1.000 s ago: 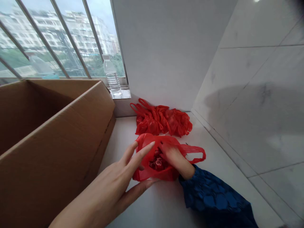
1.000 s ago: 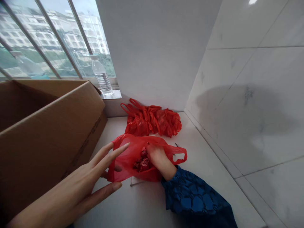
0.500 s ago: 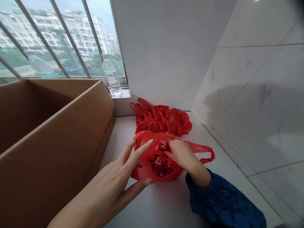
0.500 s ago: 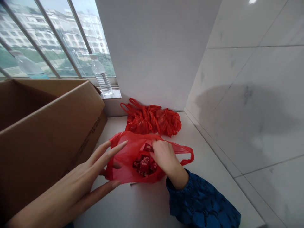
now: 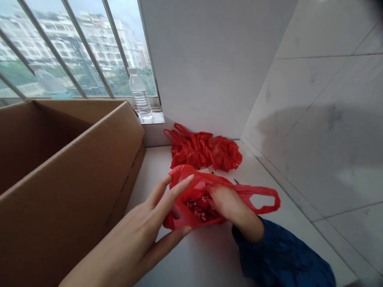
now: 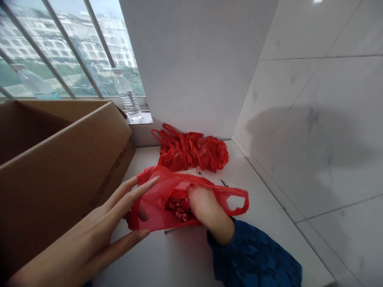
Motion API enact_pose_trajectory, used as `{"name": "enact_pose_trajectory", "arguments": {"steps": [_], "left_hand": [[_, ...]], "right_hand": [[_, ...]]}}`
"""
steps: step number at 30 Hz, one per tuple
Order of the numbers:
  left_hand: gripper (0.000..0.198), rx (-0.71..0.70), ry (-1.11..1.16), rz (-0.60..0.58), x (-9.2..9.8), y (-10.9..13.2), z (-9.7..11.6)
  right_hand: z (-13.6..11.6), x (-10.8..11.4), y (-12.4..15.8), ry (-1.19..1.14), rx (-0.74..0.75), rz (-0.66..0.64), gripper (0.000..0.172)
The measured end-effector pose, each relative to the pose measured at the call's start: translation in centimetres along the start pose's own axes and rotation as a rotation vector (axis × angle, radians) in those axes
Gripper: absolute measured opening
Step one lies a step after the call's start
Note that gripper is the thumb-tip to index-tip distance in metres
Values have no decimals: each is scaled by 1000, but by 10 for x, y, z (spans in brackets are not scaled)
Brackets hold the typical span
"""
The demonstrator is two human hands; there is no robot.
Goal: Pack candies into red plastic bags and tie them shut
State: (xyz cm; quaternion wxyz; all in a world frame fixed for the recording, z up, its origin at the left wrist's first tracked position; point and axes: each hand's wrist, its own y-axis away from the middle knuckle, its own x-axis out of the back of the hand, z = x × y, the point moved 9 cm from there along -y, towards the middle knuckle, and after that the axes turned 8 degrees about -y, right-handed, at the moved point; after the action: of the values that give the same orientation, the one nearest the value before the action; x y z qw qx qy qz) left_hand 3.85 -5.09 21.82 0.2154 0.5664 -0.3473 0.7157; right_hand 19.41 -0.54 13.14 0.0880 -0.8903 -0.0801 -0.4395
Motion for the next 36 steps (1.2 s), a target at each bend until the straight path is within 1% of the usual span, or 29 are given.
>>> {"name": "enact_pose_trajectory", "arguments": {"steps": [2, 3, 4, 5, 7, 9, 11, 13, 15, 18, 22, 25, 27, 29, 30, 31, 33, 35, 36], "left_hand": [[67, 5, 13, 0, 2, -1, 0], [67, 9, 19, 1, 2, -1, 0], [67, 13, 24, 4, 3, -2, 0], [66, 15, 27, 13, 4, -2, -1], [65, 21, 28, 27, 5, -3, -2], [65, 35, 28, 30, 4, -3, -5], [66, 58, 29, 24, 2, -3, -8], [67, 77, 36, 17, 0, -3, -11], [68, 85, 47, 15, 0, -4, -12], [67, 86, 63, 18, 2, -5, -11], [66, 87, 72, 36, 4, -5, -11], [65, 96, 73, 65, 3, -8, -16], [64, 142, 47, 113, 4, -12, -25], [62, 214, 4, 171, 6, -16, -36], [61, 252, -15, 195, 8, -18, -42], [60, 285, -26, 222, 11, -19, -46], [59, 332, -15, 288, 18, -20, -50], [60, 337, 36, 368, 27, -18, -50], [60, 329, 63, 391, 30, -16, -48]], "right_hand": [[0, 18, 11, 54, -2, 8, 26], [1, 31, 18, 95, 9, 33, 27], [2, 47, 27, 134, 26, 95, 30], [5, 65, 38, 181, 31, 186, 33], [17, 96, 63, 333, 12, 354, 34], [38, 117, 84, 448, -94, 442, 39], [62, 128, 101, 481, -248, 464, 42], [80, 131, 110, 449, -389, 426, 40], [89, 129, 114, 391, -479, 354, 38], [87, 123, 114, 317, -510, 282, 41], [77, 117, 113, 274, -436, 262, 41], [72, 113, 105, 261, -372, 237, 42], [67, 109, 91, 194, -268, 179, 46], [59, 106, 72, 49, -139, 141, 48], [57, 108, 62, -48, -90, 162, 47], [56, 113, 53, -154, -53, 216, 46], [57, 124, 40, -377, 8, 382, 43], [56, 131, 35, -582, 89, 524, 38], [54, 133, 34, -657, 130, 565, 35]]}}
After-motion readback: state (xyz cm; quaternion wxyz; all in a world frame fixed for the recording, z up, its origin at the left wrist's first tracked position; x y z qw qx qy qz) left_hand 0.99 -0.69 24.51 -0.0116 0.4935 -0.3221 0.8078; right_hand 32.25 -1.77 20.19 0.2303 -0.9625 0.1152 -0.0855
